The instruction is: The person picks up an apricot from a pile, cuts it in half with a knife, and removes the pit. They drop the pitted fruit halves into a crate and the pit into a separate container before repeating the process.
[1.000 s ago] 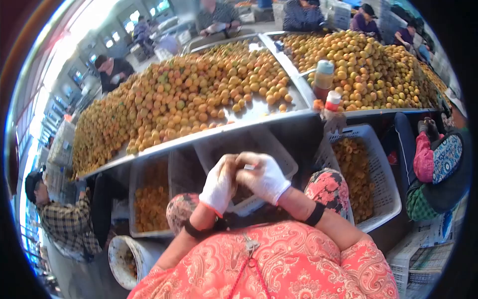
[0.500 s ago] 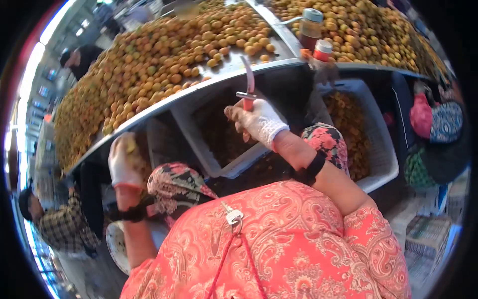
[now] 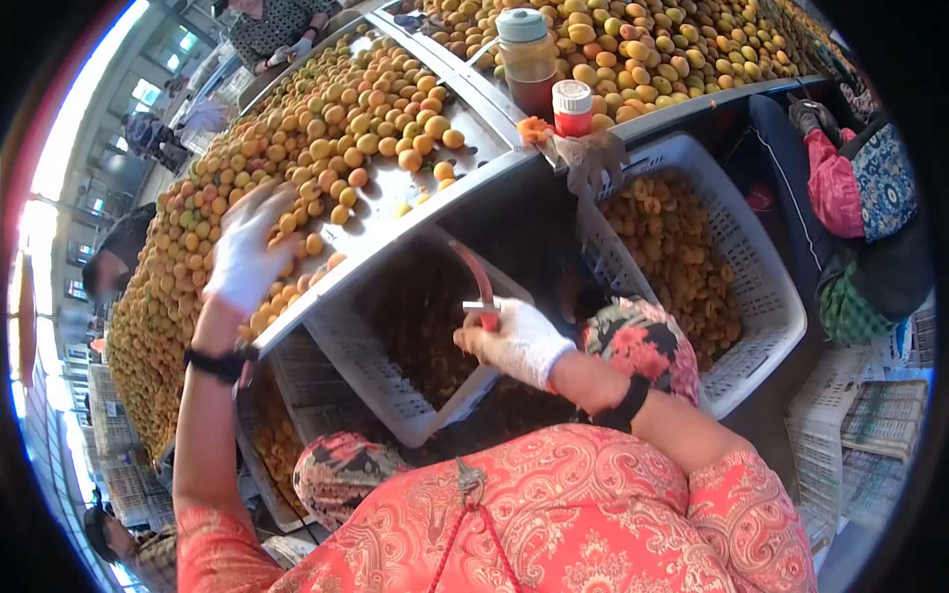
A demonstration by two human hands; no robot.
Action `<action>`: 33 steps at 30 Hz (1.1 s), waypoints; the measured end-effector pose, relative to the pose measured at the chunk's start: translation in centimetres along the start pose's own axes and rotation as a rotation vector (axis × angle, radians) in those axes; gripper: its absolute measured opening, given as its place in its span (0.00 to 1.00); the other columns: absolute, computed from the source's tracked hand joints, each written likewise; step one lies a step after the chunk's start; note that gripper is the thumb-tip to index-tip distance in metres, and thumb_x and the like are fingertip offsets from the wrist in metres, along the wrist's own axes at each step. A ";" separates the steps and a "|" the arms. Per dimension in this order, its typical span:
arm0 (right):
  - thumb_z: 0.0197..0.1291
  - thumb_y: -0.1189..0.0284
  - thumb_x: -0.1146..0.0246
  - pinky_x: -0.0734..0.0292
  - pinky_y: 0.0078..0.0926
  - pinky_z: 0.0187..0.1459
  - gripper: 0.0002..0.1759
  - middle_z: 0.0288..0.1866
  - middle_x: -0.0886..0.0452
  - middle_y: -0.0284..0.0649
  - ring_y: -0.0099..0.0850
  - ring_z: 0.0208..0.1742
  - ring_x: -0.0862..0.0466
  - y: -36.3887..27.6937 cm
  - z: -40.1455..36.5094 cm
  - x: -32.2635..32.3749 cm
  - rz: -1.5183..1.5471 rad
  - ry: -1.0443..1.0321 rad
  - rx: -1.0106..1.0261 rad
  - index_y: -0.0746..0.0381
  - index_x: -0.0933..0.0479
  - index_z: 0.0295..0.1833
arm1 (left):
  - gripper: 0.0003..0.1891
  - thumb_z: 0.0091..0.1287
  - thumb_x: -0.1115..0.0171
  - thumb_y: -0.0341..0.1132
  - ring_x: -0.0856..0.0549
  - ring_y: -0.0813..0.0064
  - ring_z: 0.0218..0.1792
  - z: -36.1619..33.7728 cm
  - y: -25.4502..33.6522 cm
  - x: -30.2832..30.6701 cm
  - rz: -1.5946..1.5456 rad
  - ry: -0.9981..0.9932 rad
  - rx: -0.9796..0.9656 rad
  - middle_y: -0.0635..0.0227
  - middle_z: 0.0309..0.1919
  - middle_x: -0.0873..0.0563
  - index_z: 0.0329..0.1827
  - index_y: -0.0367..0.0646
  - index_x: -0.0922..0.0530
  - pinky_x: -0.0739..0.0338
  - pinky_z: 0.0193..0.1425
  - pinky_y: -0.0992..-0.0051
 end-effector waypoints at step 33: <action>0.63 0.72 0.32 0.24 0.24 0.40 0.07 0.31 0.19 0.34 0.24 0.35 0.19 0.5 -2.1 6.2 0.224 -0.082 -0.163 0.64 0.20 0.39 | 0.14 0.63 0.42 0.41 0.14 0.57 0.47 16.1 1.3 -13.6 0.237 -0.744 0.002 0.58 0.40 0.11 0.46 0.50 0.13 0.20 0.53 0.60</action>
Point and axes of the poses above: each hand's wrist, its own z-axis towards the middle knuckle, its own x-axis out of the back of the hand, y = z × x, the point moved 9 cm from there along z, towards the middle knuckle
